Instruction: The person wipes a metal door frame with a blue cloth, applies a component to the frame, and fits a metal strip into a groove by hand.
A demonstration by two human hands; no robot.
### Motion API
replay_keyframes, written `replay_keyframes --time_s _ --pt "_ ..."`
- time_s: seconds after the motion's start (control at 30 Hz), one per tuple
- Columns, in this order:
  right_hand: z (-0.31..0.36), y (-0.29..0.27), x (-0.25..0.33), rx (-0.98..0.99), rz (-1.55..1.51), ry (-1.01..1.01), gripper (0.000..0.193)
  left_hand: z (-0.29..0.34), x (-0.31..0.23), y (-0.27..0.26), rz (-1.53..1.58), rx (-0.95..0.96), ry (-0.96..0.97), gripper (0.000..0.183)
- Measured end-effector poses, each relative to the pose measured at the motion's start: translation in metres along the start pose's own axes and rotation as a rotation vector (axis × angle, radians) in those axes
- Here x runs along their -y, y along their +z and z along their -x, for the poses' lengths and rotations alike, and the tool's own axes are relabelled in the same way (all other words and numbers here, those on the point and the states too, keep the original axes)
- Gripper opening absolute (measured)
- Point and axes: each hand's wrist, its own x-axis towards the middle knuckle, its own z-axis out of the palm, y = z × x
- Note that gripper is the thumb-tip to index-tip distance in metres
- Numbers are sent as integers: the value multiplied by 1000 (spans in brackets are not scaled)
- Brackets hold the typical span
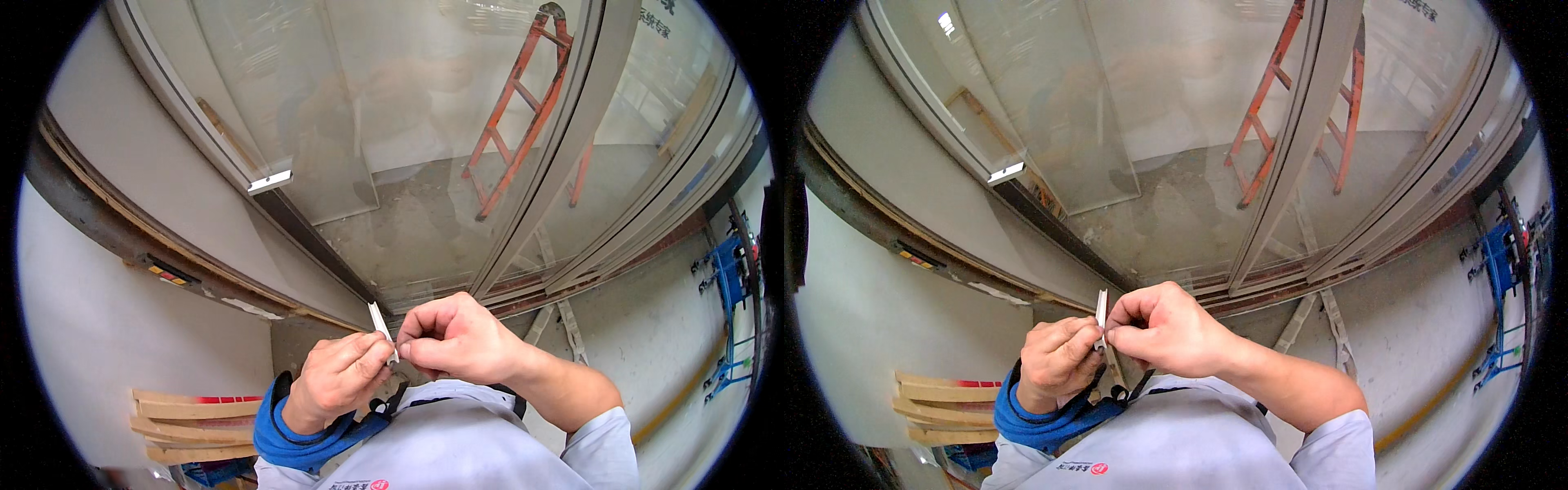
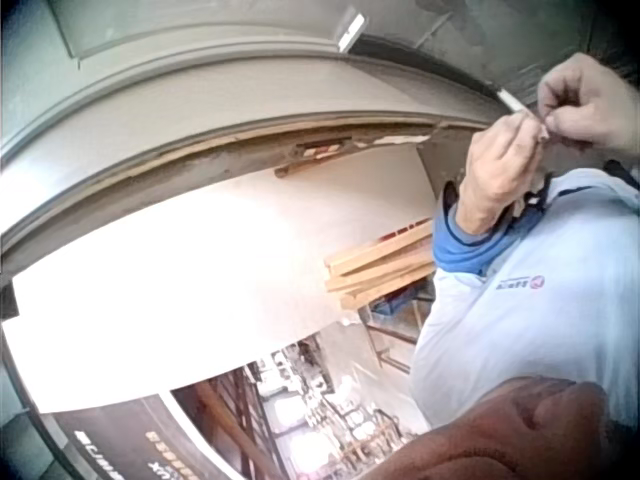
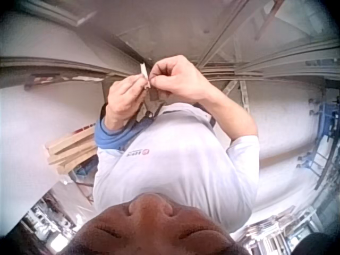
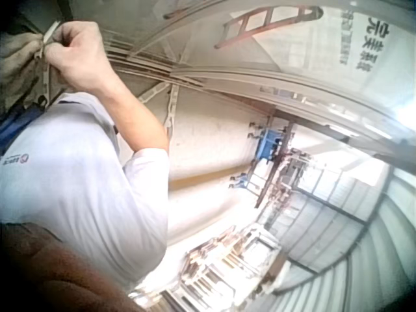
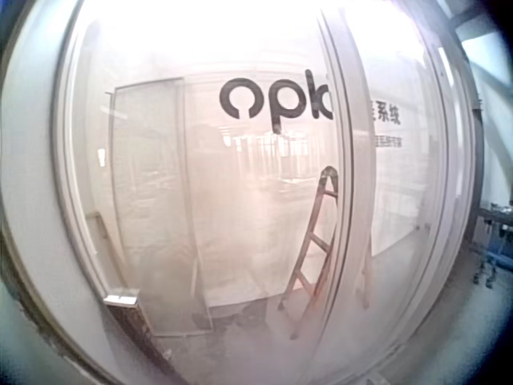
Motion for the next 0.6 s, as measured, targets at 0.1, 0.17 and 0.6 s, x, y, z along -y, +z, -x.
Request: replay_keyframes --time_s 0.1,0.17,0.6 --pt "2 -3 6 7 120 -32 9 0 1 0 7 -25 -31 35" --pt "3 -4 8 19 207 -68 9 -1 1 0 7 -17 -35 36" --pt "-8 0 -1 -57 287 -198 11 -1 9 -5 7 29 27 46"
